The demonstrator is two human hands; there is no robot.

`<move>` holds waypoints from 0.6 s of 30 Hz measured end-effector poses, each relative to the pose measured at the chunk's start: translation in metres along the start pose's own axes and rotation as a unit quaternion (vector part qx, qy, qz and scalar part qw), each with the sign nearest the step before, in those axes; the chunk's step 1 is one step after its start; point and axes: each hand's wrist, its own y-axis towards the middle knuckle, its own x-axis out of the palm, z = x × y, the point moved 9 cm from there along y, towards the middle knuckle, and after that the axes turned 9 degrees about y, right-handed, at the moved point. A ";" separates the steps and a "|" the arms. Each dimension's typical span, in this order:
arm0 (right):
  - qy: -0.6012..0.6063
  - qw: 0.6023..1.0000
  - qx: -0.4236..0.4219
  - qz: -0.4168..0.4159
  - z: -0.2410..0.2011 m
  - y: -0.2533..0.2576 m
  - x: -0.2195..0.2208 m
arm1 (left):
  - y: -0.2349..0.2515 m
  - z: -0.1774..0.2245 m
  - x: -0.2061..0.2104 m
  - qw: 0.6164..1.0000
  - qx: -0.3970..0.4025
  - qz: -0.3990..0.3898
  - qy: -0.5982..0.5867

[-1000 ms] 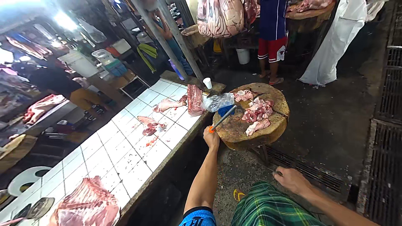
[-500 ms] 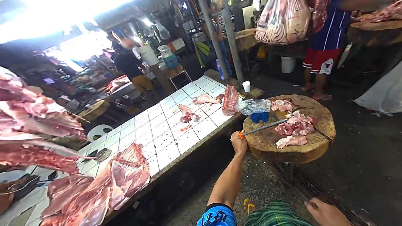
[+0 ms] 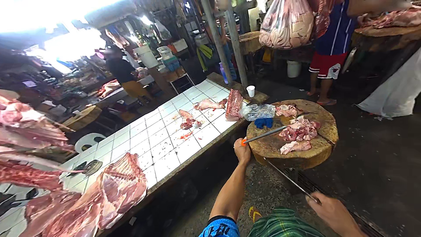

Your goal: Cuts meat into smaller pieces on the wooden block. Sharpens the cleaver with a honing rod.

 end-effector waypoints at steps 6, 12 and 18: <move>0.108 0.974 -0.119 0.163 -0.056 0.008 -0.031 | -0.019 0.004 0.013 0.998 -0.001 -0.007 0.056; 0.042 0.961 0.257 -0.093 0.143 -0.050 0.044 | -0.075 -0.036 -0.034 0.926 0.022 -0.209 0.314; -0.024 0.945 0.317 0.080 0.166 -0.035 -0.010 | -0.189 -0.064 -0.057 0.829 -0.044 -0.422 0.365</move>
